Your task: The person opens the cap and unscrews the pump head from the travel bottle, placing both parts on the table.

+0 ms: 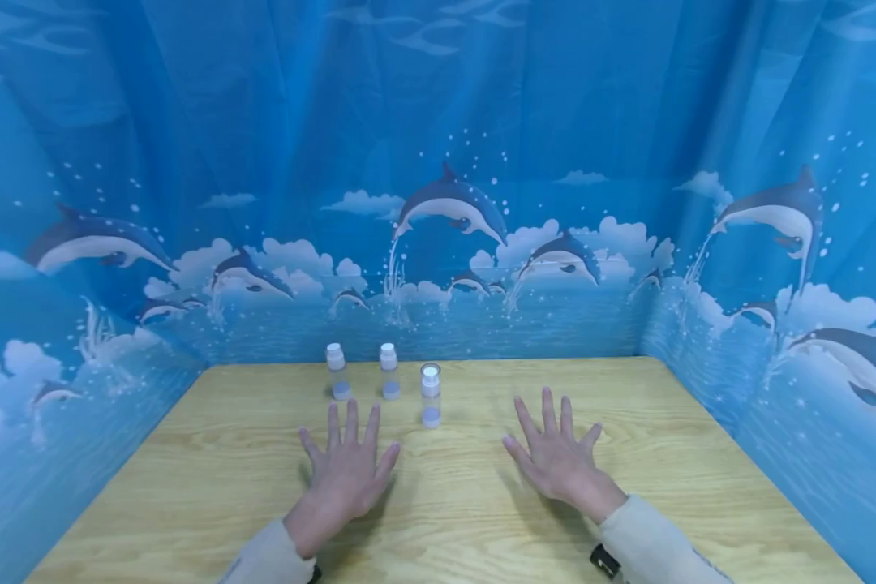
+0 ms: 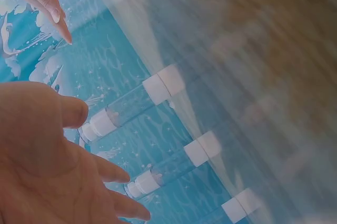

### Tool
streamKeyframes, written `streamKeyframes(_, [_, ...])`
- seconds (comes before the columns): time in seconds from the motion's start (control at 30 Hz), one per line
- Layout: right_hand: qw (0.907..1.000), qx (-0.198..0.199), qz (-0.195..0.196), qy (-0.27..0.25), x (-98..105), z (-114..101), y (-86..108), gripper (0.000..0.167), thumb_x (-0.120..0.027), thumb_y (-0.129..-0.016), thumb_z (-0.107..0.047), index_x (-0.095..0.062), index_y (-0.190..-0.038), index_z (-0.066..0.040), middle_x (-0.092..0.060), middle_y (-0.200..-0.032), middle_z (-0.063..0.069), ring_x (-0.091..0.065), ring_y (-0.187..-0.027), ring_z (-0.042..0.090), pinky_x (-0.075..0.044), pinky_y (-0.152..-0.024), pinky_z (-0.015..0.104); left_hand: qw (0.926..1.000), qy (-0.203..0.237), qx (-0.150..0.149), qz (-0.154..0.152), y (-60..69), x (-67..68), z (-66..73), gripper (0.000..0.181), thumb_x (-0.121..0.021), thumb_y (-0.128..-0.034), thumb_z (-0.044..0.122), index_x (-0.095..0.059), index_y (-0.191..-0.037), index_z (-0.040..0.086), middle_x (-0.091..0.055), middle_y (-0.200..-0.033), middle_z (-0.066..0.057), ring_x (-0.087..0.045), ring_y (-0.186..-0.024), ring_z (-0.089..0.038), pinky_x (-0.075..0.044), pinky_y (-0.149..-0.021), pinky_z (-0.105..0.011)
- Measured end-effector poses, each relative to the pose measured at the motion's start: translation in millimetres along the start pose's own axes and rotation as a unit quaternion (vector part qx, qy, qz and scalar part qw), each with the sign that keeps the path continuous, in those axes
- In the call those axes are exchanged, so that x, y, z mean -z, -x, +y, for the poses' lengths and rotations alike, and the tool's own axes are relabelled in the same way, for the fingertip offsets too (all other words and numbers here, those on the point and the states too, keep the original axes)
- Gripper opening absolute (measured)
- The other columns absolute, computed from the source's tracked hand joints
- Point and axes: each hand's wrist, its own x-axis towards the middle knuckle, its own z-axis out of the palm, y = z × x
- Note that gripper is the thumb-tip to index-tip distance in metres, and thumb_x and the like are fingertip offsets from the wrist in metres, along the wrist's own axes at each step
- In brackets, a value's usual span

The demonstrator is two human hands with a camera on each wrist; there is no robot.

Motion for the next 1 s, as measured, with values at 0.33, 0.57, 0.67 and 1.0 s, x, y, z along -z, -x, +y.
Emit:
streamKeyframes(0.33, [0.9999, 0.006, -0.009, 0.001, 3.3, 1.5, -4.0, 0.07, -0.037, -0.109, -0.051, -0.015, -0.166, -0.016, 0.004, -0.17, 0.03, 0.003, -0.155, 0.058, -0.007, -0.107, 0.091, 0.9999, 0.01, -0.002, -0.005, -5.1, 0.1, 0.3, 0.071, -0.041, -0.1076, 0.051, -0.024, -0.164, 0.011, -0.01, -0.17, -0.028, -0.005, -0.156, -0.055, -0.003, -0.112, -0.087])
streamKeyframes(0.57, [0.9993, 0.024, -0.018, -0.024, 16.2, 7.7, -16.0, 0.07, -0.051, -0.107, -0.041, -0.025, -0.163, -0.009, -0.031, -0.161, 0.036, -0.039, -0.142, 0.059, -0.043, -0.102, 0.077, 0.9891, 0.125, -0.067, 0.039, -36.1, 7.7, -3.2, 0.06, -0.067, -0.0995, 0.023, -0.045, -0.15, 0.0, -0.048, -0.148, -0.035, -0.05, -0.134, -0.054, -0.047, -0.106, -0.068])
streamKeyframes(0.67, [0.9986, 0.03, -0.031, -0.032, 23.8, 9.1, -20.8, 0.064, -0.058, -0.104, -0.037, -0.038, -0.157, -0.005, -0.052, -0.15, 0.03, -0.055, -0.132, 0.051, -0.047, -0.104, 0.07, 0.9804, 0.175, -0.084, 0.033, -52.0, 10.2, -3.5, 0.053, -0.072, -0.0948, 0.014, -0.055, -0.141, -0.004, -0.06, -0.138, -0.03, -0.058, -0.127, -0.047, -0.051, -0.107, -0.059])
streamKeyframes(1.0, [0.9903, 0.05, -0.124, -0.038, 44.8, 9.6, -31.6, 0.05, -0.068, -0.099, -0.029, -0.058, -0.142, -0.007, -0.063, -0.142, 0.021, -0.061, -0.126, 0.045, -0.048, -0.105, 0.065, 0.9598, 0.272, -0.036, -0.058, -90.8, 0.1, 0.4, 0.044, -0.079, -0.087, 0.011, -0.065, -0.126, -0.005, -0.068, -0.128, -0.024, -0.066, -0.117, -0.039, -0.058, -0.098, -0.051])
